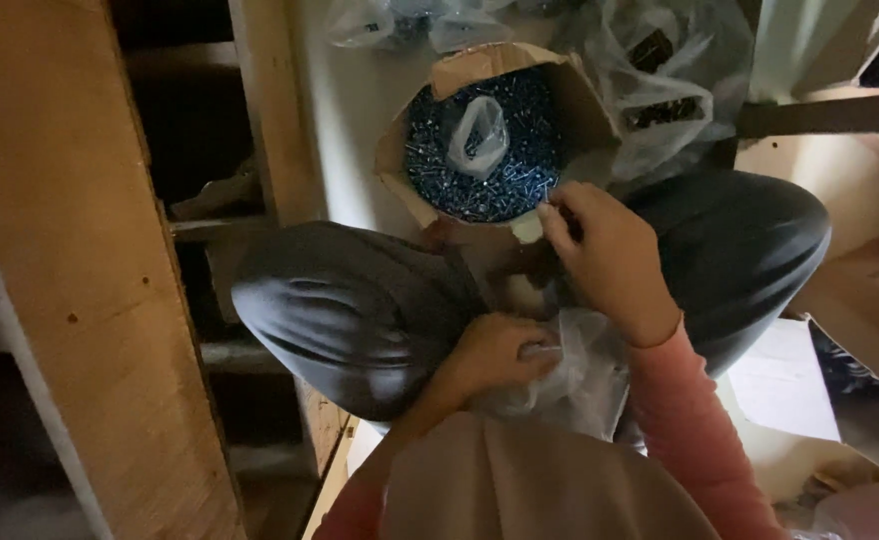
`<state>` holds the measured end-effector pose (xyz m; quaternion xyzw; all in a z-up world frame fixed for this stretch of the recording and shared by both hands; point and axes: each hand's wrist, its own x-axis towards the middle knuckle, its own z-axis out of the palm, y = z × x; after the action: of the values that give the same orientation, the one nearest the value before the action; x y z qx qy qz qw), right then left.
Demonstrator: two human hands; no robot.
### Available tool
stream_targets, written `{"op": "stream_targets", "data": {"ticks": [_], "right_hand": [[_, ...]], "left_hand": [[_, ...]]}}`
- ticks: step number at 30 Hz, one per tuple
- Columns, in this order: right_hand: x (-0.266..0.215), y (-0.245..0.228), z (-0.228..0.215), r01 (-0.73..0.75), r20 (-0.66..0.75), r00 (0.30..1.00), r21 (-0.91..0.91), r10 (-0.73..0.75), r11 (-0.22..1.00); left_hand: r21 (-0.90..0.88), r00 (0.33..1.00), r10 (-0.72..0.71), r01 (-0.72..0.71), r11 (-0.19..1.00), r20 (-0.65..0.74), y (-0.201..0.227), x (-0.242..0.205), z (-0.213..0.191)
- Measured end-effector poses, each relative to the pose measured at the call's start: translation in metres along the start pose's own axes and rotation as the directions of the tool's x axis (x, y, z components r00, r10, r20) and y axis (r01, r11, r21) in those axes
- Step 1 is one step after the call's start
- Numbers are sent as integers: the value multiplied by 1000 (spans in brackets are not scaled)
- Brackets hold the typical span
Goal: The person sorts blue hardware pieces into small plastic bags by hand while sitting on the floor of a storage area.
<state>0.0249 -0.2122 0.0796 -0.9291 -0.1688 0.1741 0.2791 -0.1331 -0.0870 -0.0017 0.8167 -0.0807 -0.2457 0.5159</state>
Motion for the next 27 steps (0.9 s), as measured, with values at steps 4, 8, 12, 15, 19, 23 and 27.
{"op": "stream_targets", "data": {"ticks": [4,8,12,15,19,23,27], "right_hand": [[-2,1,6,-58,-25,998,-76,56,995],[-21,14,15,-152,4,988,-56,152,987],[-38,11,20,-42,150,988,4,41,999],[-40,35,60,253,348,926,-284,-147,925],[-19,57,119,346,142,938,-455,-317,820],[-7,68,151,208,134,976,-323,-173,923],[1,87,181,-10,156,987,-158,34,987]], "left_hand": [[39,994,51,-47,998,-97,-7,1,8],[29,999,-29,28,999,25,-1,-1,-1],[49,996,-55,52,997,74,8,-5,-6],[64,997,-55,51,997,62,3,-7,-2],[70,998,-50,48,996,25,6,-11,1],[57,999,-34,33,998,10,-8,-6,7],[94,999,-20,17,995,28,-13,1,7]]}}
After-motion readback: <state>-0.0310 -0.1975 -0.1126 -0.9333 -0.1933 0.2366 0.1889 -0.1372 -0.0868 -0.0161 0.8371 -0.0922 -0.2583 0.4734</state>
